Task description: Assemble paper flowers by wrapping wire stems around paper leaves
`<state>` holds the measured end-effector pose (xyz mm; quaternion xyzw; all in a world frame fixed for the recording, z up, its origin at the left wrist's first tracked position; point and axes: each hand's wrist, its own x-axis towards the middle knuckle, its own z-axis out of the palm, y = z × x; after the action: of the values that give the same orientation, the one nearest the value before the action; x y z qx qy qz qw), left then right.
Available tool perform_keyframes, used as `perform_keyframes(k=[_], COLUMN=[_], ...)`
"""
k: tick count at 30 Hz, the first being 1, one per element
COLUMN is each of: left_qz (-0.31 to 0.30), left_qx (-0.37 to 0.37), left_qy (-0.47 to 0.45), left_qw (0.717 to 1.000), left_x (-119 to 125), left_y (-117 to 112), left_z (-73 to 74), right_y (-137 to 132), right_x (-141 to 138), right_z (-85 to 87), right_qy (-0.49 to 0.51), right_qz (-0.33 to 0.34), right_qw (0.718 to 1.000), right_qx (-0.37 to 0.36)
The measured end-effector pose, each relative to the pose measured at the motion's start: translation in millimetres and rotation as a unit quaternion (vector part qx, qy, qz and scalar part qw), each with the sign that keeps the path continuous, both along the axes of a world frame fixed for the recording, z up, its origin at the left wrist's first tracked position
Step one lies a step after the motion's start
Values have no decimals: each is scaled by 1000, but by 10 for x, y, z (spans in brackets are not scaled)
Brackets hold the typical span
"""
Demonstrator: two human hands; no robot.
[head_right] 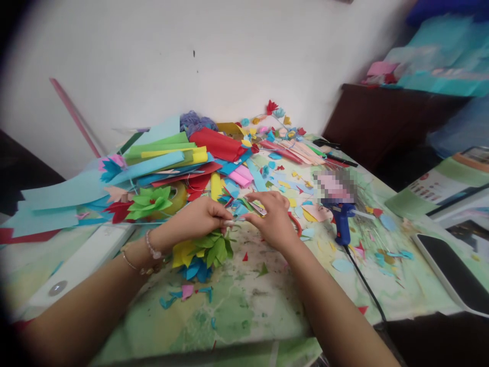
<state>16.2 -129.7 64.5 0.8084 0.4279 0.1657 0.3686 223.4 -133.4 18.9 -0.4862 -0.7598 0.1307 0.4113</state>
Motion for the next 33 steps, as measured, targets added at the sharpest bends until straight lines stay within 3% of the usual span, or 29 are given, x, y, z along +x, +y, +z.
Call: perform_keyframes(k=[3, 5, 8, 10, 12, 15, 24, 28, 33], left_qz=[45, 58, 40, 23, 13, -1, -33, -30, -12], left_qx=[40, 55, 92, 114, 130, 155, 123, 100, 67], left_qy=[36, 53, 78, 96, 118, 150, 127, 117, 129], left_qw=[998, 995, 992, 989, 984, 976, 984, 988, 989], left_x=[-20, -19, 12, 49, 91, 148, 209, 224, 227], left_y=[34, 41, 14, -24, -66, -119, -145, -134, -111], left_z=[-2, -6, -7, -4, -4, -18, -126, -170, -189], right_y=[29, 28, -15, -52, -77, -80, -62, -92, -116], right_x=[27, 43, 23, -23, -76, -120, -80, -103, -128], right_z=[7, 33, 83, 96, 85, 39, 32, 56, 80], right_qy=[145, 217, 217, 224, 262, 287, 201, 102, -37], right_qz=[-42, -9, 72, 104, 107, 91, 81, 100, 124], right_qw=[980, 943, 868, 833, 825, 834, 884, 935, 985], right_qx=[-127, -252, -442, -495, -489, -462, -413, -324, -116])
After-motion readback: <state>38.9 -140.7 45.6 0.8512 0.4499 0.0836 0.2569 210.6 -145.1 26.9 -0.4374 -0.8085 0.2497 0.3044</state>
